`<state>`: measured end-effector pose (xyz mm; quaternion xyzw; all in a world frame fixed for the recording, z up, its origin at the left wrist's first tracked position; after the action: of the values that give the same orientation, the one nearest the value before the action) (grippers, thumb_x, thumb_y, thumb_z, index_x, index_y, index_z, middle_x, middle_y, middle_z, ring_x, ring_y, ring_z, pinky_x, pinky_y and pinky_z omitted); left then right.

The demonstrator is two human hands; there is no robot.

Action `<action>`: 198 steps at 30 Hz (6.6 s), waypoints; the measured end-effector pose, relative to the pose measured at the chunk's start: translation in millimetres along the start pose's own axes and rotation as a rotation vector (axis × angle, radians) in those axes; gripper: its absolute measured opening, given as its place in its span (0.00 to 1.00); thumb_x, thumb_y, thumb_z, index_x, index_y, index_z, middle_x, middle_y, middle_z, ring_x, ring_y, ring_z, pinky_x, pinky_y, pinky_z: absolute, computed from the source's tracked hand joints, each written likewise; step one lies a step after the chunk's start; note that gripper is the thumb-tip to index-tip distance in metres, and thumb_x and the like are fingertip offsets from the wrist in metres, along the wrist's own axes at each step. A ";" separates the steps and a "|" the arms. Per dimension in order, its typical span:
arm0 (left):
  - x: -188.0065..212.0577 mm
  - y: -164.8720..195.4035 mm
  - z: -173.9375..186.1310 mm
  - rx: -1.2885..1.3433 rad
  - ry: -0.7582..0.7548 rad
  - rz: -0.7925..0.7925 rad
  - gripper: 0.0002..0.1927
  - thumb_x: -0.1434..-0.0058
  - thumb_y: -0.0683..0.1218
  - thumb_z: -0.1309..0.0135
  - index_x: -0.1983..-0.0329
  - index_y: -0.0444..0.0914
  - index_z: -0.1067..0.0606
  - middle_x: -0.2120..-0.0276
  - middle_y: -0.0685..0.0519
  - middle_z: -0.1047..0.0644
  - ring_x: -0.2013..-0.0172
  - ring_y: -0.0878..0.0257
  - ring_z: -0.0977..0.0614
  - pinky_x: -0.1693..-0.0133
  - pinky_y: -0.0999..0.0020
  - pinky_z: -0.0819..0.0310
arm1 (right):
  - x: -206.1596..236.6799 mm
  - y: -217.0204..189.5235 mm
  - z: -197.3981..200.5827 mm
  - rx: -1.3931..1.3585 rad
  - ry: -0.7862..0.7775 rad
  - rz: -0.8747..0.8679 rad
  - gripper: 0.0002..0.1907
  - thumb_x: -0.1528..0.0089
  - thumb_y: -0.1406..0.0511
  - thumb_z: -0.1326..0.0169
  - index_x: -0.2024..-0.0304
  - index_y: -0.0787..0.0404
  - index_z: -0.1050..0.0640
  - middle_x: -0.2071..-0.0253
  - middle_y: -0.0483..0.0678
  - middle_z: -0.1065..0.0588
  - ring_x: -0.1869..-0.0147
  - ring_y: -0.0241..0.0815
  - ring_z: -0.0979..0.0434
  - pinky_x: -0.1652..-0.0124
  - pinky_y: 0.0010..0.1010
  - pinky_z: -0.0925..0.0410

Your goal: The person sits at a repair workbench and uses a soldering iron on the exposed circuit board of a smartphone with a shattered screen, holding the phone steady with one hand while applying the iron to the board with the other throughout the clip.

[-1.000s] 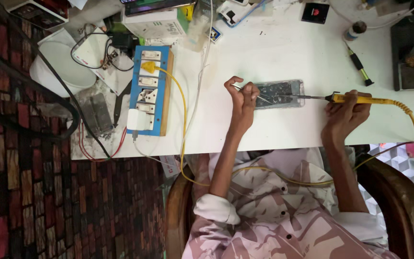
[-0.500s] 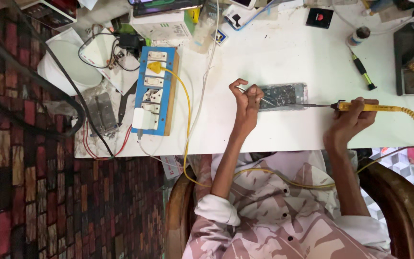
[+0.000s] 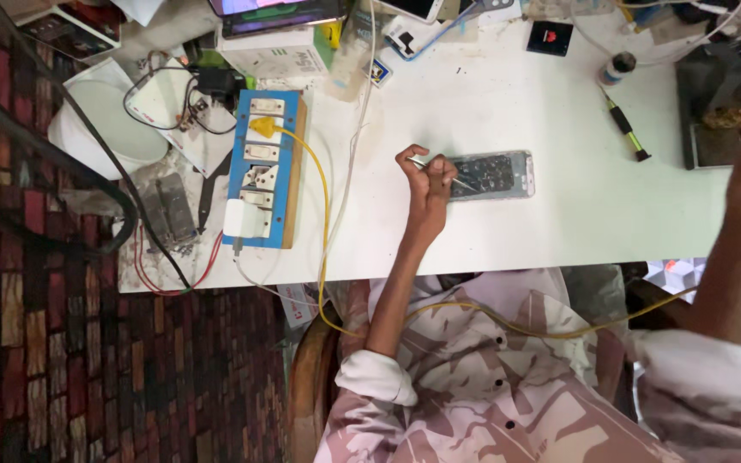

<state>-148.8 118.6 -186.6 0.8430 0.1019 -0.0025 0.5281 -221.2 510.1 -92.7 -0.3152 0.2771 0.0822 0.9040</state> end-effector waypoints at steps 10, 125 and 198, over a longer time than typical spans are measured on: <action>0.7 8.3 -0.4 -0.069 0.003 -0.016 0.12 0.21 0.51 0.64 0.44 0.44 0.51 0.70 0.56 0.36 0.73 0.72 0.43 0.69 0.77 0.46 | -59.8 -56.9 -42.9 0.235 -0.007 0.290 0.13 0.23 0.77 0.61 0.37 0.71 0.33 0.53 0.52 0.28 0.54 0.46 0.26 0.55 0.33 0.30; 11.4 7.4 13.6 -0.047 0.017 -0.030 0.06 0.20 0.48 0.69 0.46 0.46 0.51 0.69 0.52 0.30 0.75 0.70 0.39 0.73 0.76 0.47 | 128.4 -82.4 -100.5 -1.075 0.197 -0.572 0.09 0.22 0.69 0.53 0.58 0.61 0.36 0.65 0.45 0.31 0.75 0.28 0.42 0.75 0.22 0.45; 16.0 9.5 5.4 -0.209 -0.004 -0.213 0.06 0.19 0.45 0.67 0.45 0.39 0.45 0.65 0.50 0.28 0.69 0.69 0.37 0.64 0.72 0.39 | 116.4 -101.1 -89.9 -0.797 0.118 -0.485 0.08 0.20 0.66 0.54 0.53 0.62 0.36 0.71 0.43 0.35 0.74 0.30 0.40 0.73 0.23 0.43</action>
<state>-130.9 112.5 -182.4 0.7679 0.1896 -0.0496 0.6099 -132.0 372.1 -162.3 -0.6976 0.1931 -0.0496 0.6882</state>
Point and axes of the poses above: each hand's wrist, its own x-axis away from the middle knuckle, its own z-axis out of the back of the hand, y = z × x, the point moved 6 cm from there along -x, towards the middle knuckle
